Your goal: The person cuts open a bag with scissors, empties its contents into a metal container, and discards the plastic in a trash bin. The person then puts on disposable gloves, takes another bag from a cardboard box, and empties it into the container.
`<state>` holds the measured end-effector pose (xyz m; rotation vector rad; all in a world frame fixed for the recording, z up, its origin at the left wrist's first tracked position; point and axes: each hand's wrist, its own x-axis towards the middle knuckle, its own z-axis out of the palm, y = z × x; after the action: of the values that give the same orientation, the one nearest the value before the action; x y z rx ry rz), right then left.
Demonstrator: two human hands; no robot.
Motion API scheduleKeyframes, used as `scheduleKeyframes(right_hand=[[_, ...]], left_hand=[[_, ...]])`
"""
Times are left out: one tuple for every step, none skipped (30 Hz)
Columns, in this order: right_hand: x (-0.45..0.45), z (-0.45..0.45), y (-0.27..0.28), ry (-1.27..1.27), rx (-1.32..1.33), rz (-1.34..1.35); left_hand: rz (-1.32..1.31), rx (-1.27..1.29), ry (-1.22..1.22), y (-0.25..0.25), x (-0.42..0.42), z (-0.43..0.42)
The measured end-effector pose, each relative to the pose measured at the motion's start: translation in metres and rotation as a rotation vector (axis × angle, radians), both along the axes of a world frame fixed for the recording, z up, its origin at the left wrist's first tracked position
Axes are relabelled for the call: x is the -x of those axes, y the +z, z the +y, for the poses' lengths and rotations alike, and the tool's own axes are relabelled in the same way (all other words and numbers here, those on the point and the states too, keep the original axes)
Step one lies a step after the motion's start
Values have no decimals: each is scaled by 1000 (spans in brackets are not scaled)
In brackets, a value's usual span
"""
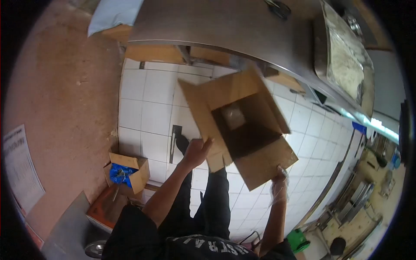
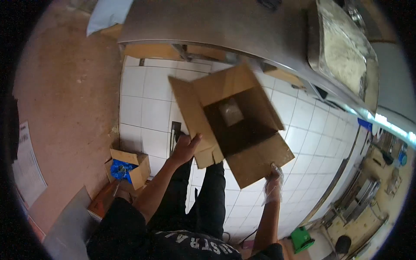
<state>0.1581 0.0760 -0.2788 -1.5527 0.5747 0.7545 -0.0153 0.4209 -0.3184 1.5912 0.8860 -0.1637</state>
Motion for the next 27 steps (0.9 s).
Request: scheduleKeyframes(right_hand=[[7, 7, -7, 37, 25, 17], [9, 16, -17, 71, 51, 33], [15, 42, -8, 128, 39, 42], [23, 56, -17, 153, 35, 45], [31, 70, -32, 200, -2, 34], [40, 87, -41, 244, -40, 25], [44, 103, -50, 315, -50, 50], [50, 121, -57, 328, -58, 50], [51, 137, -63, 345, -76, 82], [53, 148, -69, 366, -87, 113], [51, 139, -107, 374, -103, 170], [55, 148, -108, 399, -96, 171], [59, 161, -114, 410, -120, 182], [63, 174, -120, 417, -143, 196], [68, 186, -124, 461, -184, 199], [73, 195, -134, 470, -182, 203], [76, 198, -152, 468, -177, 235], [79, 205, -159, 467, -168, 267], [85, 210, -167, 473, -127, 247], [97, 219, -170, 477, -83, 228], [106, 222, -180, 529, -147, 216], [116, 210, -210, 502, -225, 174], [126, 213, -224, 469, -140, 165], [136, 217, -238, 433, -56, 156], [136, 205, -266, 436, -39, 165], [133, 185, -301, 463, -10, 60], [132, 187, -298, 379, 39, 100]], left_hand=[[-50, -58, 61, -18, 27, -3], [-62, -78, 76, -17, 41, 11], [-9, -3, 102, -15, 61, 22], [52, 78, 133, -12, 83, 29], [-132, -242, 127, -43, 114, 27], [148, 133, 157, -30, 128, 50], [126, 99, 222, -18, 134, 59], [100, 65, 280, -13, 140, 68], [97, 58, 292, -24, 150, 75], [82, 61, 322, -41, 163, 81], [68, 68, 359, -53, 176, 84], [68, 75, 385, -45, 179, 89], [1, 20, 412, -38, 181, 96], [-61, -36, 436, -34, 186, 101], [6, -34, 377, -40, 200, 105], [8, -33, 387, -45, 209, 105], [-11, -24, 487, -50, 219, 100], [-30, -10, 589, -57, 228, 92], [-29, 0, 597, -68, 238, 85], [37, 5, 598, -84, 251, 75], [104, 11, 599, -102, 260, 65], [108, 27, 605, -121, 265, 53], [94, 79, 718, -144, 269, 41], [82, 131, 828, -170, 273, 27], [28, 127, 857, -202, 280, 10], [-34, -132, 826, -246, 284, -18], [106, 24, 809, -241, 288, -19]])
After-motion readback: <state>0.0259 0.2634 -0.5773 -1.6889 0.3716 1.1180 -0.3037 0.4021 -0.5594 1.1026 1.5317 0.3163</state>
